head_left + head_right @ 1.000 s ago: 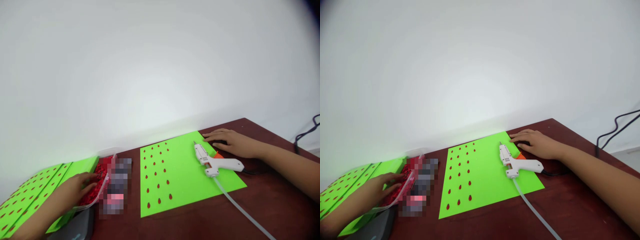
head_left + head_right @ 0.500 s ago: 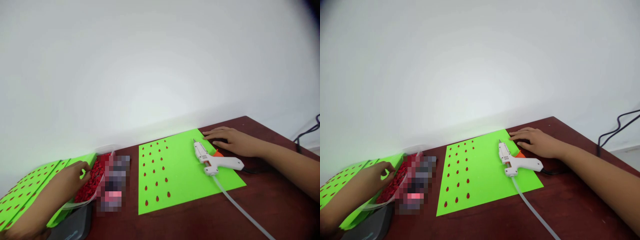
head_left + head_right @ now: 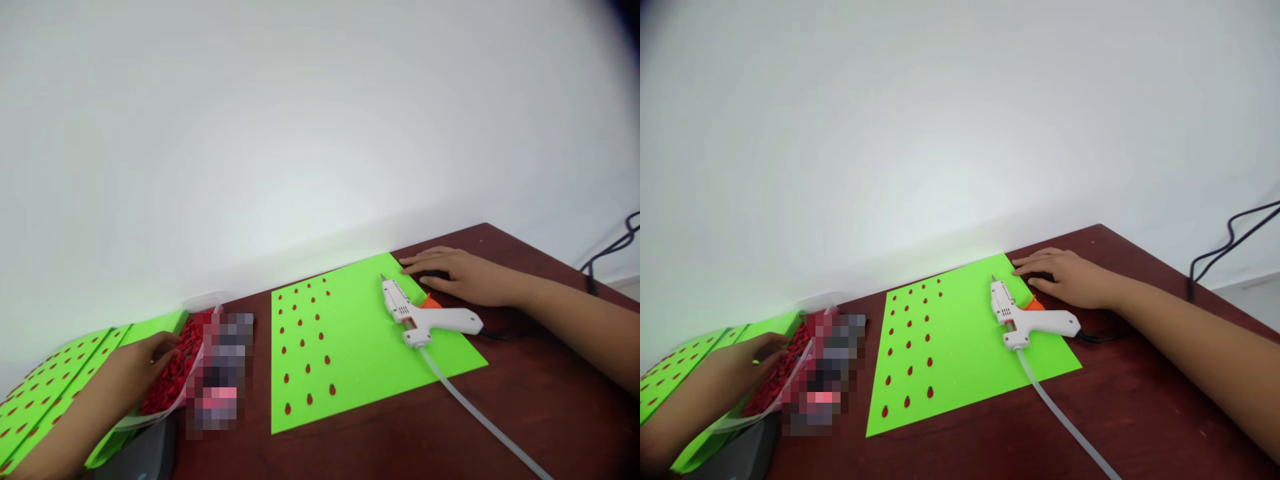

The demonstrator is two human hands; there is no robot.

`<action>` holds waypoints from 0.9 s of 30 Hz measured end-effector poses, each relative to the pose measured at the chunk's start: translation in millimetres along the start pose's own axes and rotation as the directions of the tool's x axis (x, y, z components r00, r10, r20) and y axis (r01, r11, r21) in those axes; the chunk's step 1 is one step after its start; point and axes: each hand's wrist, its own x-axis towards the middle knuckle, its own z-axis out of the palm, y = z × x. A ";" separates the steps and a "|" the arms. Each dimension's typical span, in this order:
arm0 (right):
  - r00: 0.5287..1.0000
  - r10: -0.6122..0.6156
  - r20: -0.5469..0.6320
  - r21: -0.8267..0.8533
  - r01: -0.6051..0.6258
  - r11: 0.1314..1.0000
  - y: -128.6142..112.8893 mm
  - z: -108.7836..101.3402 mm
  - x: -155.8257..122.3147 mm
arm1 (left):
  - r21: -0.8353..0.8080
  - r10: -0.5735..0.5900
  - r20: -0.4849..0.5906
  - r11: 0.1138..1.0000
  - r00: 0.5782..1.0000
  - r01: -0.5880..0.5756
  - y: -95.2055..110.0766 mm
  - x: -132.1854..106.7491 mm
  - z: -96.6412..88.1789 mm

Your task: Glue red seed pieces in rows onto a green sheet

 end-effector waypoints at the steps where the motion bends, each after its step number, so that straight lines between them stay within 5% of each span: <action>1: 1.000 0.000 0.000 0.004 0.000 1.000 -0.1 -0.1 0.0 | 0.003 -0.012 0.005 1.000 1.000 0.012 1.3 -1.1 -3.7; 7: 1.000 0.004 -0.014 0.013 -0.003 1.000 1.2 0.8 -0.1 | 0.028 -0.084 -0.017 0.996 0.996 0.085 24.9 -9.8 -32.7; 13: 1.000 0.015 -0.015 0.024 -0.015 1.000 2.1 2.1 -0.5 | -0.138 0.078 0.028 0.988 0.997 -0.073 95.5 -17.7 -39.9; 16: 1.000 0.014 -0.013 0.014 -0.014 1.000 1.7 1.2 -0.7 | -0.293 0.271 -0.051 0.916 0.961 -0.274 139.3 -17.8 -29.8; 21: 1.000 -0.003 -0.013 0.020 0.003 1.000 1.6 0.7 0.3 | -0.335 0.550 -0.163 0.750 0.819 -0.570 194.5 -14.0 1.8; 24: 1.000 -0.002 -0.017 0.019 0.003 1.000 2.6 1.7 1.1 | -0.329 0.647 -0.177 0.671 0.742 -0.664 212.8 -10.6 22.9; 27: 1.000 0.005 -0.018 0.008 -0.005 1.000 3.4 2.5 1.8 | -0.312 0.653 -0.167 0.675 0.738 -0.668 224.0 -4.4 38.1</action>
